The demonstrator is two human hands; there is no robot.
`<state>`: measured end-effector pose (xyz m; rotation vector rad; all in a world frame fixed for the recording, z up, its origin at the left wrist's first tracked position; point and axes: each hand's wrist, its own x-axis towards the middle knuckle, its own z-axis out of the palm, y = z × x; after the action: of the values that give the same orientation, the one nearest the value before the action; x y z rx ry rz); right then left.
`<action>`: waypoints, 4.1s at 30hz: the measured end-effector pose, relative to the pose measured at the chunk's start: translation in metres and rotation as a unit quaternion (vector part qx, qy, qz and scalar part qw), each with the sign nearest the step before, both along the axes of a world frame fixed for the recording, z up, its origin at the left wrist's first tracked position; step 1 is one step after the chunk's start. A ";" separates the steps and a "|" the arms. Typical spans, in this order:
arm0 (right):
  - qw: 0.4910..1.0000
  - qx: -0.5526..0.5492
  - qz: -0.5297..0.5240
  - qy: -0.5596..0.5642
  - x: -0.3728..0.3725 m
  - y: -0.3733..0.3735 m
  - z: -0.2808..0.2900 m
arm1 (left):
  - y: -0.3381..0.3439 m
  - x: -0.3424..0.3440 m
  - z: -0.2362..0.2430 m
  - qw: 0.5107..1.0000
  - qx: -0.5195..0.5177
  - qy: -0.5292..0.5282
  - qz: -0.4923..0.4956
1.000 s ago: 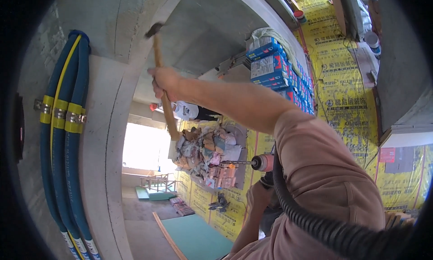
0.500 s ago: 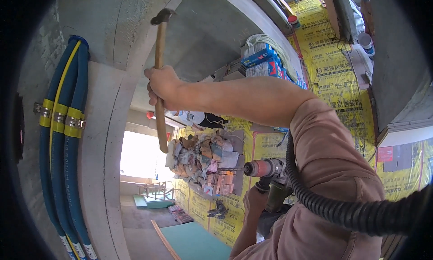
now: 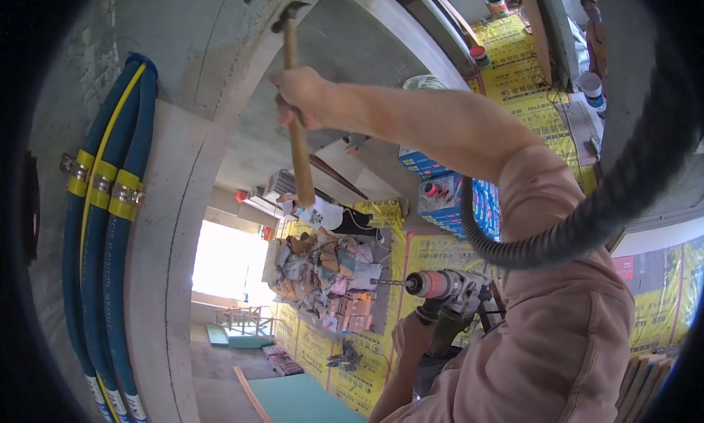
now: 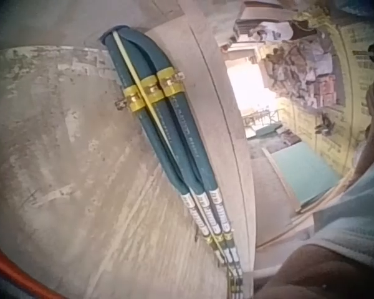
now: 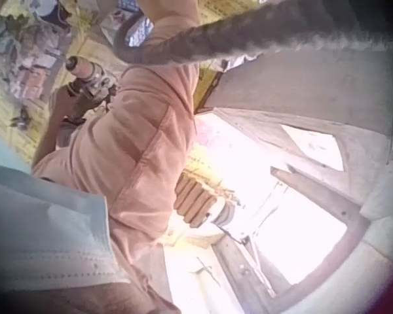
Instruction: Using a rotary hammer to drill into a concrete wall and then using a manual hammer to clear debris.
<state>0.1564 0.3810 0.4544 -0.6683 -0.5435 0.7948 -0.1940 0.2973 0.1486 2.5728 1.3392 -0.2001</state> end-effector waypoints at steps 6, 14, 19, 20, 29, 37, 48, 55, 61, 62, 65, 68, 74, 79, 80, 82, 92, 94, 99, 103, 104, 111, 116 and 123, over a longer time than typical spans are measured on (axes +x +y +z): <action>0.981 0.078 0.164 0.066 0.128 0.055 0.017 | -0.013 0.006 0.005 0.999 0.025 -0.010 -0.024; 0.995 0.088 0.039 0.029 0.066 0.011 -0.050 | -0.016 0.005 0.010 1.000 0.009 0.005 -0.015; 0.917 0.216 -0.284 0.178 0.068 -0.005 -0.015 | -0.018 0.004 0.015 1.000 0.004 -0.023 -0.013; 0.916 0.216 -0.286 0.180 0.072 -0.002 -0.008 | -0.018 0.003 0.013 1.000 0.004 -0.021 -0.014; 0.978 0.076 0.179 -0.079 0.092 0.026 -0.023 | -0.011 0.004 0.008 0.999 0.012 -0.028 -0.035; 0.885 0.173 -0.281 0.329 0.107 0.015 0.010 | -0.011 0.002 -0.003 0.999 0.022 -0.012 -0.039; 0.952 0.115 -0.234 0.163 0.157 -0.006 -0.027 | -0.004 0.008 0.003 0.999 -0.011 -0.002 -0.036; 0.970 0.206 0.105 0.078 0.173 -0.049 -0.025 | 0.000 0.010 0.012 0.999 -0.024 -0.010 -0.028; 0.960 0.159 -0.162 0.167 0.208 -0.078 -0.025 | 0.007 0.009 0.005 0.999 -0.014 -0.008 -0.030; 0.907 0.212 -0.227 0.282 0.212 -0.078 -0.017 | 0.004 0.011 0.007 0.999 -0.013 -0.007 -0.034; 0.983 0.044 -0.178 0.025 0.182 -0.058 -0.010 | -0.002 0.017 0.016 1.000 -0.005 -0.013 -0.024; 0.988 0.049 0.070 -0.126 0.189 -0.048 -0.029 | 0.000 0.026 0.019 0.998 0.004 -0.018 -0.060; 0.988 -0.067 -0.037 -0.132 0.164 -0.047 -0.028 | 0.005 0.013 0.007 0.999 -0.007 0.003 -0.044; 0.879 0.143 -0.258 0.374 0.154 -0.059 -0.002 | -0.007 0.008 0.009 0.999 0.018 -0.015 -0.039; 0.878 0.143 -0.260 0.374 0.149 -0.060 -0.006 | -0.007 0.008 0.008 0.999 0.018 -0.014 -0.041; 0.985 0.006 -0.141 -0.097 0.140 -0.065 -0.014 | -0.004 0.009 0.008 0.998 0.019 -0.022 -0.050; 0.913 0.154 -0.345 0.152 0.095 -0.130 0.009 | -0.003 0.008 0.004 0.998 0.027 -0.019 -0.046; 0.884 0.249 -0.317 0.237 0.114 -0.134 0.008 | -0.006 0.015 0.009 0.999 0.008 -0.015 -0.040; 0.960 -0.032 -0.199 -0.196 0.118 -0.114 -0.014 | 0.004 0.018 0.012 0.997 0.004 -0.021 -0.072; 0.970 0.089 -0.220 0.047 0.099 -0.130 -0.020 | -0.004 0.023 0.015 0.996 0.029 -0.003 -0.079; 0.938 0.123 -0.303 0.114 0.101 -0.130 -0.022 | -0.003 0.022 0.011 0.997 0.030 -0.005 -0.077; 0.982 -0.003 -0.172 -0.083 0.123 -0.107 -0.036 | -0.001 0.015 0.006 0.996 0.015 -0.003 -0.090; 0.988 0.006 -0.143 -0.066 0.082 -0.128 -0.031 | -0.007 0.020 0.016 0.996 0.011 -0.012 -0.086; 0.897 0.252 -0.284 0.225 0.074 -0.156 -0.012 | -0.013 0.014 0.010 0.996 0.019 0.007 -0.087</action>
<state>0.2304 0.2254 0.4422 -0.1240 -0.0941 0.2128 -0.1802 0.2847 0.1587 2.7248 1.1339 -0.2255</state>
